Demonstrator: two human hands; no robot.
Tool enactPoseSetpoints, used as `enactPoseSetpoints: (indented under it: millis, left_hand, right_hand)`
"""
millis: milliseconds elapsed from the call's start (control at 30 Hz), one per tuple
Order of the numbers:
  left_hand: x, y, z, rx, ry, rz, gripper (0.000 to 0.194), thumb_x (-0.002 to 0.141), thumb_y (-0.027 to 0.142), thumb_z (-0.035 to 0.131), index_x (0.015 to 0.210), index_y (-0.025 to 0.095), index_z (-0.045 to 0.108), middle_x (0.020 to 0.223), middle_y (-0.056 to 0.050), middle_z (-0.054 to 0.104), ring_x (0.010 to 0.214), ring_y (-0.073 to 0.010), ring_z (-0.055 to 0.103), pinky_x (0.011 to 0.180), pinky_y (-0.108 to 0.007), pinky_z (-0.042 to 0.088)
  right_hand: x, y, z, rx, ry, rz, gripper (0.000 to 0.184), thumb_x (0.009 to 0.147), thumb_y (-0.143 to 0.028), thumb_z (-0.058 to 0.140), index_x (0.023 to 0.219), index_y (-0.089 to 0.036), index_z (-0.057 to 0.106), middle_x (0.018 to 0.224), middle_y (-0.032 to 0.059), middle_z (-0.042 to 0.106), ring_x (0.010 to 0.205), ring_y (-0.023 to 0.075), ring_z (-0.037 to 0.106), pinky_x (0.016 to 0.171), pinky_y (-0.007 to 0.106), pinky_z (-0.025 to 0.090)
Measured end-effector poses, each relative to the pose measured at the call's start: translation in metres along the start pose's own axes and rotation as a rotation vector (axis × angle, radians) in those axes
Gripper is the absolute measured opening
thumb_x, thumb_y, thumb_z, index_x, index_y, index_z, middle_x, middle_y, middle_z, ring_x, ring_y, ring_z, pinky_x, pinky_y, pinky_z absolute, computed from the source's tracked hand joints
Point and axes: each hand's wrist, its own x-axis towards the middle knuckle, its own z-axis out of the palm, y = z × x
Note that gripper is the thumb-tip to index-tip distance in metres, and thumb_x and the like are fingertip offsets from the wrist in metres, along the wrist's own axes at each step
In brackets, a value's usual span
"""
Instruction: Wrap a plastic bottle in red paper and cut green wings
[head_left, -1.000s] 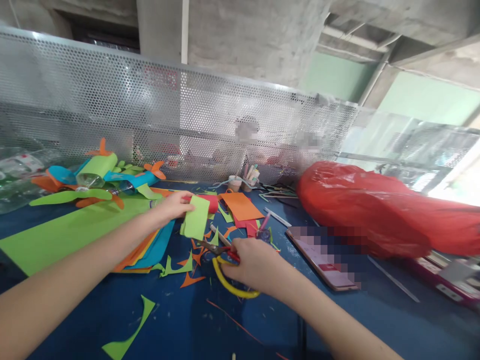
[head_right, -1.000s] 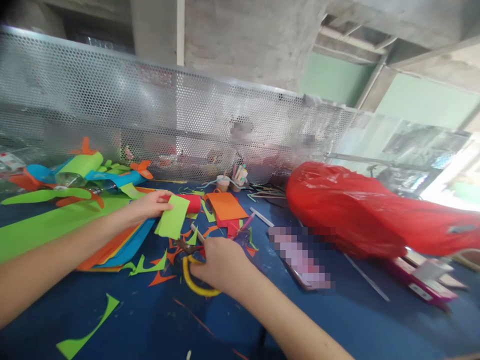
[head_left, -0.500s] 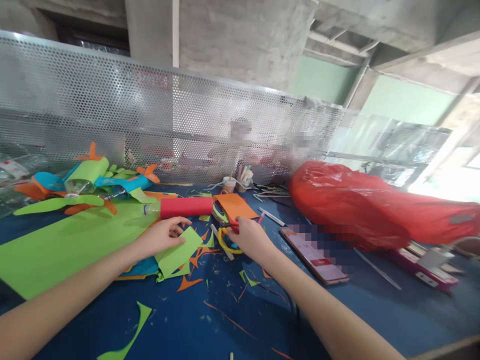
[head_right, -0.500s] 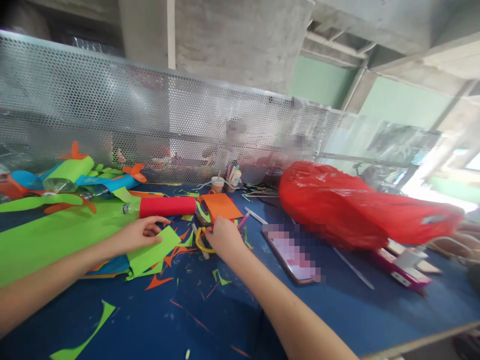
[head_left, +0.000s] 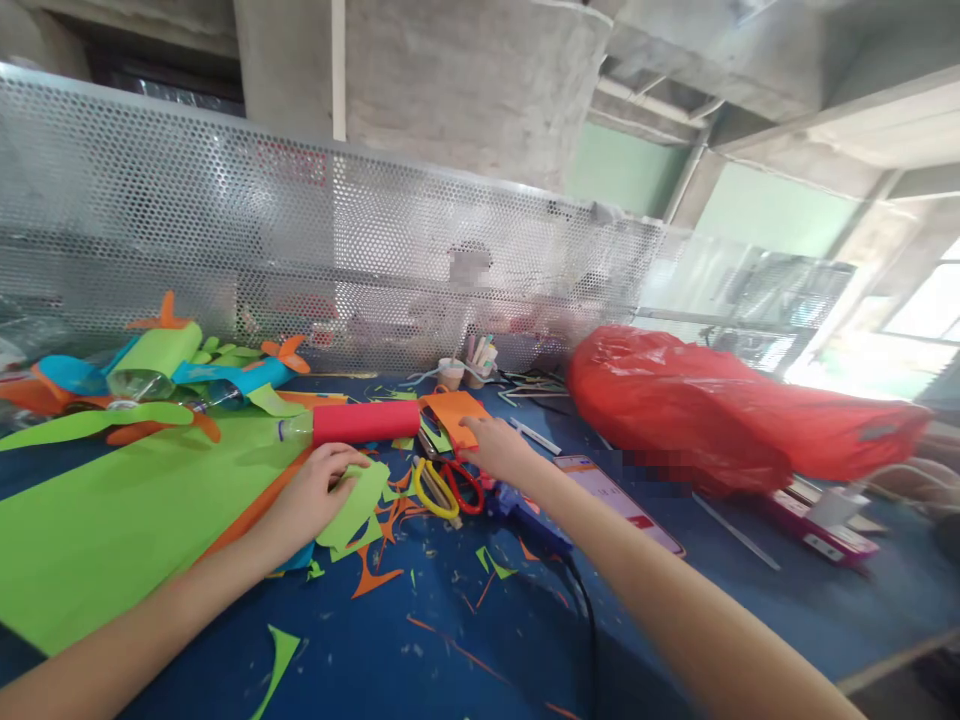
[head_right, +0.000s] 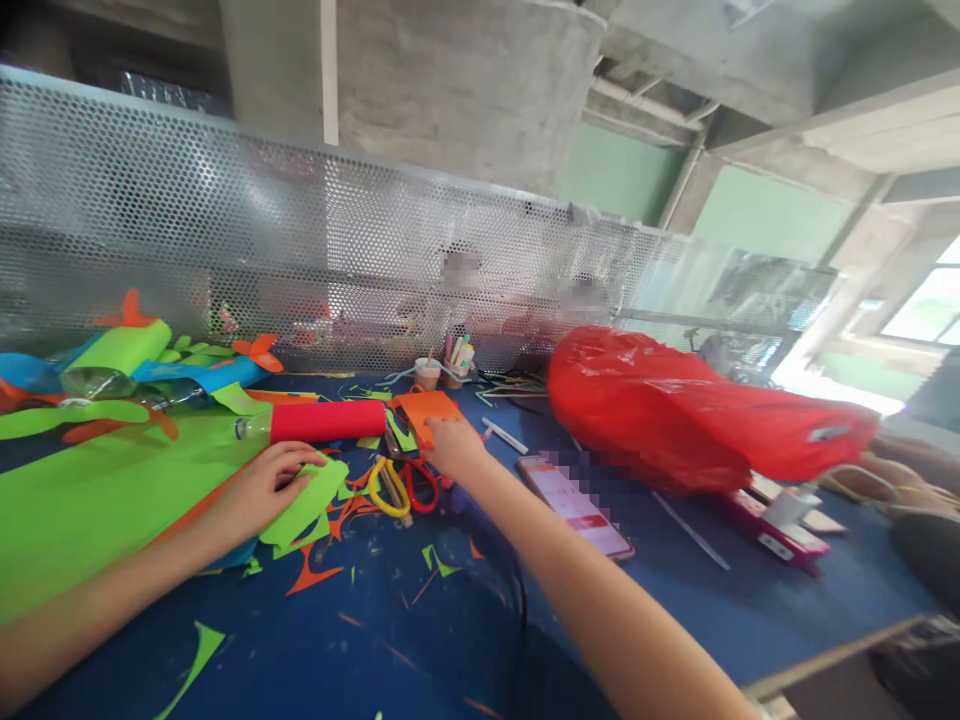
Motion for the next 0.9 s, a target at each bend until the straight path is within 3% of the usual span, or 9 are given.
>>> enactPoseSetpoints:
  millis: [133,267,433,567,733,800,900]
  left_hand:
    - [-0.003,-0.001,0.003,0.083,0.087,0.041,0.027,0.081,0.038,0.05,0.095,0.023,0.069,0.123,-0.01,0.051,0.106,-0.0279,0.059,0.095,-0.044,0.047]
    - [-0.005,-0.007,0.008,0.246,0.133,0.15,0.028,0.084,0.039,0.048,0.094,0.023,0.07,0.123,-0.01,0.051,0.115,-0.0303,0.054,0.101,-0.048,0.042]
    - [-0.005,-0.009,0.009,0.311,0.139,0.187,0.029,0.085,0.039,0.047,0.092,0.023,0.07,0.12,-0.01,0.053,0.112,-0.0313,0.056,0.098,-0.049,0.043]
    - [-0.005,-0.008,0.008,0.333,0.136,0.199,0.028,0.086,0.039,0.047,0.092,0.024,0.07,0.118,-0.01,0.053,0.11,-0.0305,0.056,0.096,-0.048,0.045]
    - [-0.007,-0.008,0.009,0.353,0.148,0.236,0.03,0.087,0.038,0.045,0.093,0.023,0.069,0.118,-0.01,0.052,0.11,-0.0305,0.056,0.095,-0.049,0.046]
    - [-0.008,-0.009,0.01,0.365,0.156,0.262,0.029,0.088,0.037,0.044,0.093,0.023,0.069,0.119,-0.01,0.052,0.11,-0.03,0.056,0.095,-0.048,0.046]
    - [-0.009,-0.009,0.011,0.39,0.153,0.295,0.028,0.088,0.036,0.045,0.093,0.023,0.068,0.118,-0.01,0.052,0.11,-0.0294,0.056,0.094,-0.047,0.046]
  right_hand:
    - [0.019,0.009,0.006,0.039,-0.018,0.023,0.032,0.093,-0.034,0.053,0.12,-0.016,0.056,0.12,0.0072,0.058,0.104,0.0238,0.06,0.088,0.043,0.05]
    - [0.029,0.02,0.006,0.075,-0.004,0.09,0.03,0.092,-0.033,0.055,0.117,-0.015,0.057,0.117,0.0073,0.059,0.1,0.0224,0.061,0.083,0.041,0.052]
    - [0.042,0.043,-0.003,0.091,0.112,0.184,0.028,0.096,-0.031,0.048,0.114,-0.014,0.059,0.116,0.0052,0.059,0.101,0.0233,0.061,0.086,0.039,0.051]
    - [0.048,0.056,-0.008,0.068,0.267,0.241,0.034,0.092,-0.031,0.056,0.123,-0.017,0.053,0.121,0.0095,0.057,0.101,0.0215,0.06,0.084,0.041,0.052]
    - [0.04,0.052,-0.003,0.0,0.31,0.148,0.048,0.098,-0.011,0.031,0.145,-0.021,0.028,0.115,0.0113,0.064,0.098,0.0197,0.063,0.083,0.031,0.047]
    - [0.038,0.046,0.003,-0.033,0.265,0.079,0.047,0.096,-0.009,0.036,0.14,-0.025,0.038,0.115,0.0099,0.064,0.1,0.0201,0.063,0.085,0.031,0.047]
    - [0.039,0.038,0.014,-0.071,0.18,0.005,0.029,0.095,-0.021,0.048,0.124,-0.02,0.054,0.118,0.0089,0.061,0.104,0.0212,0.06,0.089,0.038,0.048]
